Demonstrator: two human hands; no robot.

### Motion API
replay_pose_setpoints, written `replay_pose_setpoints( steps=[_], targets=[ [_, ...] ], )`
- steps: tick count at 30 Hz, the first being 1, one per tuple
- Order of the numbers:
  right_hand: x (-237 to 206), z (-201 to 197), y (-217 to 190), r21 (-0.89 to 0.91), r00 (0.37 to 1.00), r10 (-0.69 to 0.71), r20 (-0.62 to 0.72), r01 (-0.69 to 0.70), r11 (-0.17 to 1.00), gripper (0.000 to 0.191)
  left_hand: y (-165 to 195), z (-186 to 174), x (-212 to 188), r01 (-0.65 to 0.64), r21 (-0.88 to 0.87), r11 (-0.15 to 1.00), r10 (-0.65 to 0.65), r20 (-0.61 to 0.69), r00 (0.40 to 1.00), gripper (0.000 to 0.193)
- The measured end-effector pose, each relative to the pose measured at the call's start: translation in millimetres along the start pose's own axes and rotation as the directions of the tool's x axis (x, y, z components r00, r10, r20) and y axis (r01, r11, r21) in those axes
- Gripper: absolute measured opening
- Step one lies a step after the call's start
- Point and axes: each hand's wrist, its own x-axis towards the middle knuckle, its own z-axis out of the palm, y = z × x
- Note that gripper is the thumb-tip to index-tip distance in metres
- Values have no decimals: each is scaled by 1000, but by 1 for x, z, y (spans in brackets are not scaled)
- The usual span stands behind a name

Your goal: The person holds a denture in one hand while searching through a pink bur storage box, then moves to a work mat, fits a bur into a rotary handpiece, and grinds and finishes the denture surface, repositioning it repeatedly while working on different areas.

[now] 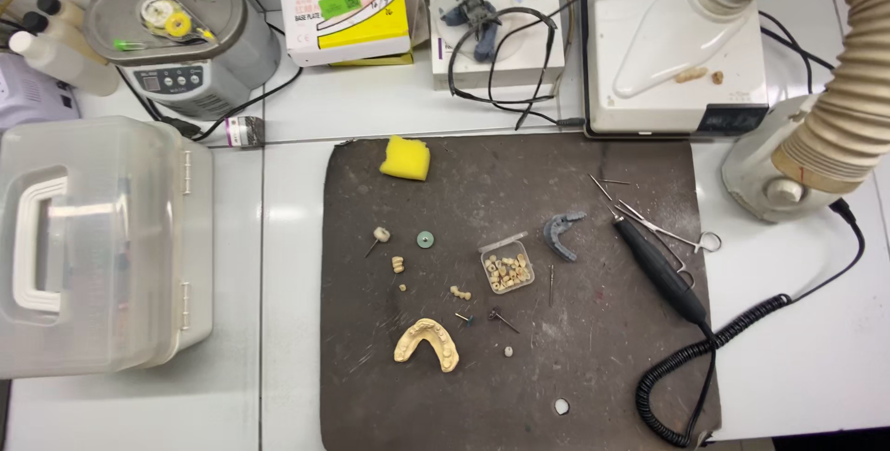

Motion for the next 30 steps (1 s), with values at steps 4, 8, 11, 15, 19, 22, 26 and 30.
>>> replay_pose_setpoints(
  steps=[4,8,11,15,19,22,26,30],
  targets=[
    [-26,-6,22,71,992,8,-129,1,997,81,8,11,-22,-22,-13,1000,21,-65,998,99],
    [-67,-4,19,103,969,-16,-246,42,994,78,17,11,-38,-65,-15,998,62,-141,988,93],
    [-100,3,16,111,957,-35,-288,70,991,76,28,21,-56,-105,-2,995,103,-152,983,88],
    [-131,34,18,82,963,-71,-259,95,992,73,44,50,-77,-145,-14,989,144,-86,986,82],
    [-135,86,29,-2,991,-113,-73,113,994,70,51,81,-84,-169,3,986,168,62,984,75],
    [-120,118,37,-35,988,-136,78,139,990,68,42,91,-79,-159,7,987,158,93,983,71],
    [-114,140,84,-36,979,-49,199,58,998,65,22,90,-70,-111,-7,994,111,65,992,65],
    [-114,142,143,1,974,48,220,-49,999,63,8,81,-68,-72,-17,997,72,36,997,58]
  ],
)
